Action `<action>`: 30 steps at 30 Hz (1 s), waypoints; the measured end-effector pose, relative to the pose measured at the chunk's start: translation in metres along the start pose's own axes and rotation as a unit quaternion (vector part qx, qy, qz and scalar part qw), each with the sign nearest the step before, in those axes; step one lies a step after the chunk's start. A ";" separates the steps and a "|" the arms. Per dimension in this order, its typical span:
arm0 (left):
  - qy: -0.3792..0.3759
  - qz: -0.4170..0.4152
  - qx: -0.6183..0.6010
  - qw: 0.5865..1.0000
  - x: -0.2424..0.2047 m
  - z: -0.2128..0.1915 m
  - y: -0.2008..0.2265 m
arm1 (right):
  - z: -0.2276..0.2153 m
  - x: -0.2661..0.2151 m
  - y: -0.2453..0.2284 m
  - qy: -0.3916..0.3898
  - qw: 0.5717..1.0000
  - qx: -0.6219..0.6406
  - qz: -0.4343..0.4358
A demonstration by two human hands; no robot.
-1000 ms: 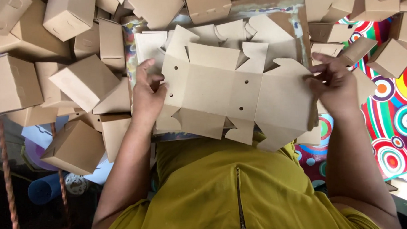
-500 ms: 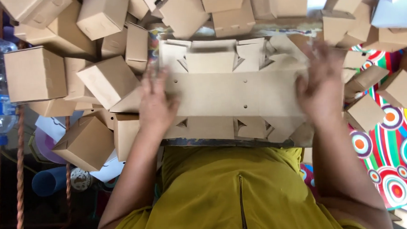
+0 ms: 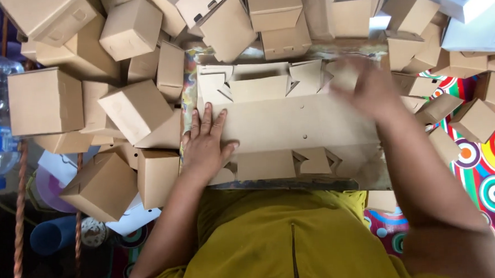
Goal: The person assembles small cardboard boxes by hand. They pick up flat cardboard pieces, fold the sides and flaps, and interlock the tabs to form the box structure. The person repeats this process for multiple boxes, placing the finished ones on a pile.
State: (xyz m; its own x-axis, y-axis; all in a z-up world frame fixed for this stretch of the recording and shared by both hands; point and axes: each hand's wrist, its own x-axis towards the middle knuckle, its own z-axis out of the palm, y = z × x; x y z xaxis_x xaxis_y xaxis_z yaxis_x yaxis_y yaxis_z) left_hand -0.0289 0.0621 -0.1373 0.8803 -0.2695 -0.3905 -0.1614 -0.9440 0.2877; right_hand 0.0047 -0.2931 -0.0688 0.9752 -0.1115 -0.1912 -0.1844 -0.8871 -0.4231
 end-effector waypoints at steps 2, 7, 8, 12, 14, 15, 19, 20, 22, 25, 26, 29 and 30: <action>-0.016 0.000 -0.001 1.000 0.009 0.008 -0.005 | -0.016 0.054 0.020 0.130 0.955 0.132 -0.233; 0.019 0.007 -0.007 1.000 0.007 0.018 -0.009 | -0.020 0.199 -0.003 0.106 0.908 0.395 0.087; 0.017 0.006 -0.001 1.000 0.008 0.020 -0.009 | -0.018 0.227 -0.005 0.072 0.895 0.422 0.124; -0.018 -0.011 0.000 1.000 0.009 0.019 -0.009 | -0.016 0.238 -0.050 0.081 0.909 0.383 0.140; 0.000 0.012 0.016 1.000 0.010 0.024 -0.010 | -0.015 0.238 -0.066 0.079 0.875 0.447 0.168; 0.003 0.011 0.015 1.000 0.012 0.026 -0.011 | -0.010 0.242 -0.071 0.079 0.876 0.447 0.165; -0.004 0.010 0.014 1.000 0.014 0.028 -0.011 | 0.000 0.252 -0.083 0.101 0.800 0.566 0.174; -0.019 0.005 0.003 1.000 0.012 0.026 -0.011 | 0.001 0.252 -0.086 0.108 0.779 0.590 0.183; -0.028 -0.005 -0.007 1.000 0.011 0.023 -0.009 | -0.008 0.236 -0.096 0.110 0.768 0.606 0.175; -0.047 -0.017 -0.017 0.999 0.010 0.007 -0.004 | -0.020 0.223 -0.094 0.106 0.732 0.657 0.147; -0.062 -0.023 -0.020 0.998 0.008 0.002 -0.001 | -0.022 0.219 -0.090 0.097 0.707 0.689 0.131; -0.058 -0.015 -0.087 0.994 -0.004 -0.016 0.003 | -0.039 0.172 -0.083 0.048 0.696 0.707 0.115; -0.058 -0.013 -0.087 0.994 -0.008 -0.025 0.005 | -0.042 0.148 -0.082 0.050 0.696 0.707 0.115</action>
State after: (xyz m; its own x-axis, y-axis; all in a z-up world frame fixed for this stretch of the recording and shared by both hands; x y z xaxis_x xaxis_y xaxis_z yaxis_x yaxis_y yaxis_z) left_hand -0.0262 0.0641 -0.1110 0.8237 -0.2756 -0.4955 -0.0508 -0.9062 0.4197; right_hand 0.1690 -0.2561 -0.0253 0.8904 -0.2711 -0.3658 -0.2045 0.4796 -0.8533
